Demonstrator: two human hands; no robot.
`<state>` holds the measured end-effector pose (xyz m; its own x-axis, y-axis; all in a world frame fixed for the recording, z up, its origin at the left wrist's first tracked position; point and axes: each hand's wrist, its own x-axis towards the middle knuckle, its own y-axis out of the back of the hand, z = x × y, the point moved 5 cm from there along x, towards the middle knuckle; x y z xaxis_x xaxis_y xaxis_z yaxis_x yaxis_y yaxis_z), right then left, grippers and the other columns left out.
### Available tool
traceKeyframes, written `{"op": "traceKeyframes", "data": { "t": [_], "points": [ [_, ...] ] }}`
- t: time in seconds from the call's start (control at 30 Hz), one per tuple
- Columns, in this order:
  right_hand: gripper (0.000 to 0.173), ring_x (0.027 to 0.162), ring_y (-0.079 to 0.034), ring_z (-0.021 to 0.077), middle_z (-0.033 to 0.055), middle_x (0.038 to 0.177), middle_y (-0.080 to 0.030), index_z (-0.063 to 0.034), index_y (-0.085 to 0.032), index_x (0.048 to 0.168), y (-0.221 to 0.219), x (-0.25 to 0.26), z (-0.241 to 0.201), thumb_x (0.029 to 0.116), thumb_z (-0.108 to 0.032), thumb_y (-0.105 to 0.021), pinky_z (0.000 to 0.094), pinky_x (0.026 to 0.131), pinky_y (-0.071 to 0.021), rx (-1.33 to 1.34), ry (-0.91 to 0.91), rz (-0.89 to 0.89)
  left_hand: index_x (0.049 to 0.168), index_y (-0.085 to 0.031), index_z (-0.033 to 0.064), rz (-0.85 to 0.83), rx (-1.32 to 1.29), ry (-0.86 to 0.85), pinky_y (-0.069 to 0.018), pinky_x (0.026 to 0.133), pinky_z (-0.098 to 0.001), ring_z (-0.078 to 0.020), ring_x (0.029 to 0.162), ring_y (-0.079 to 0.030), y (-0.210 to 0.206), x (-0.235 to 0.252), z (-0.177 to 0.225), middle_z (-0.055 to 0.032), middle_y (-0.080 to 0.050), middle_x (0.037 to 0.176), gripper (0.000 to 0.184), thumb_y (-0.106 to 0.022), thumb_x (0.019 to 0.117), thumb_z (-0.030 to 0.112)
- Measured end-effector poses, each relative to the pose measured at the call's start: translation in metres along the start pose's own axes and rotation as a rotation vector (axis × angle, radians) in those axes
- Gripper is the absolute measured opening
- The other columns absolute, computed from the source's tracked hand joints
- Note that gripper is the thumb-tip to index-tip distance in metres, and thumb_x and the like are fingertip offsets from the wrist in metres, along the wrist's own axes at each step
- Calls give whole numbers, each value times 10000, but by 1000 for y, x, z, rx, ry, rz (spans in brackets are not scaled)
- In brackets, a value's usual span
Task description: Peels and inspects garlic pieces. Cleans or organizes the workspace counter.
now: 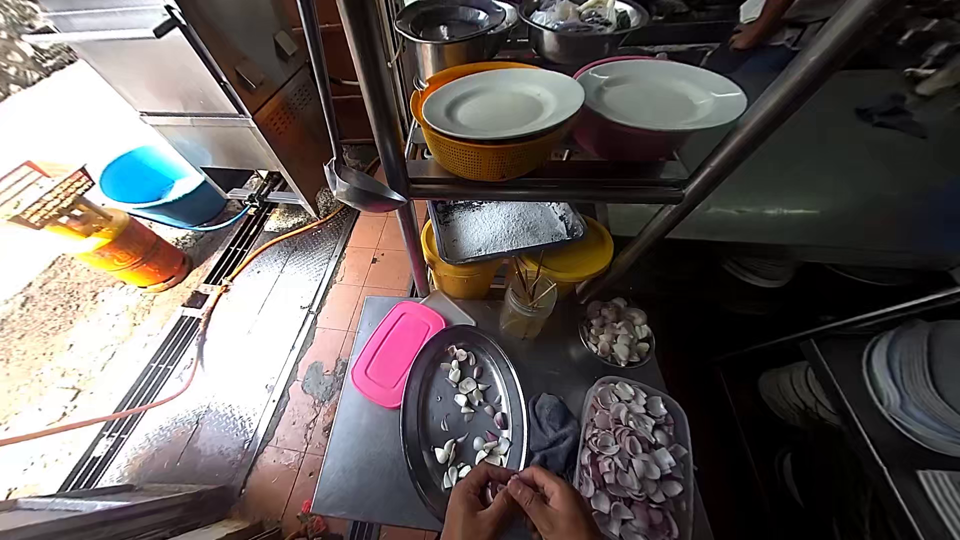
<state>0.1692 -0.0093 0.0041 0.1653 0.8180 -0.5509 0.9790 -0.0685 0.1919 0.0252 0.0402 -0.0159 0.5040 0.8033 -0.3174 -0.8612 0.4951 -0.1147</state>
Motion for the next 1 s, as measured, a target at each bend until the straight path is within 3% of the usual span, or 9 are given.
{"op": "traceKeyframes", "data": {
  "t": [0.2, 0.3, 0.47, 0.57, 0.63, 0.7, 0.77, 0.93, 1.0],
  "points": [
    [340, 674, -669, 226, 125, 750, -675, 17, -707, 941, -9, -2, 7, 1041, -270, -554, 416, 676, -563, -329, 232, -40, 1006, -688, 25, 24, 176, 31, -528, 559, -279, -86, 564, -583, 4, -11, -12, 0, -625, 693, 140, -682, 918, 134],
    [306, 704, -684, 228, 134, 784, -694, 17, -724, 974, -13, -2, 4, 1033, -230, -553, 413, 705, -574, -355, 247, -73, 983, -691, 46, 93, 170, 106, -492, 535, -277, -79, 543, -545, 6, -10, -23, 15, -588, 666, 119, -665, 889, 115],
    [324, 653, -641, 160, 94, 839, -696, -20, -705, 1196, -27, 18, 8, 1052, -249, -527, 355, 640, -564, -114, 86, -155, 1049, -600, 15, 289, -315, 298, -483, 497, -264, -97, 538, -570, 31, -9, -43, -43, -653, 711, 159, -460, 995, 68],
    [564, 765, -628, 233, 146, 930, -666, -64, -510, 1469, -20, 45, 28, 1028, -412, -559, 446, 763, -541, -129, -41, -138, 1106, -609, 42, 357, -373, 310, -477, 465, -246, -91, 535, -583, 47, -7, -48, -34, -671, 739, 247, -404, 973, 72],
    [583, 933, -673, 295, 197, 1101, -683, -85, -451, 1511, -10, 53, 35, 1051, -439, -503, 504, 891, -535, -169, -155, -152, 1123, -613, 52, 320, -371, 329, -448, 448, -222, -74, 529, -569, 49, -2, -49, -27, -678, 760, 280, -392, 953, 78],
    [438, 834, -661, 251, 169, 1068, -670, -70, -525, 1435, 4, 52, 38, 1055, -284, -485, 447, 786, -550, -125, -183, -138, 1127, -608, 39, 234, -317, 338, -431, 449, -215, -65, 526, -549, 40, 6, -47, -33, -679, 785, 268, -388, 981, 89],
    [323, 845, -698, 232, 158, 1127, -682, -32, -618, 1314, 27, 44, 45, 1030, -132, -500, 423, 779, -592, -50, -167, -55, 1140, -604, 27, 79, -204, 322, -469, 488, -229, -81, 591, -595, 17, 20, -44, -56, -708, 908, 255, -407, 1006, 119],
    [269, 958, -706, 186, 105, 1110, -718, -37, -706, 1171, 114, 14, 72, 974, -72, -527, 385, 858, -594, -139, 64, 479, 1161, -637, 34, -305, -106, 204, -555, 629, -312, -135, 747, -652, -92, 70, -30, -60, -694, 968, 219, -528, 998, 134],
    [283, 1048, -707, 188, 108, 1164, -725, -25, -681, 1236, 141, 7, 85, 993, -93, -554, 396, 939, -584, -101, 68, 552, 1201, -638, 25, -389, -69, 141, -585, 765, -341, -148, 871, -673, -137, 88, -20, -73, -692, 1048, 251, -565, 991, 140]
  ]
}}
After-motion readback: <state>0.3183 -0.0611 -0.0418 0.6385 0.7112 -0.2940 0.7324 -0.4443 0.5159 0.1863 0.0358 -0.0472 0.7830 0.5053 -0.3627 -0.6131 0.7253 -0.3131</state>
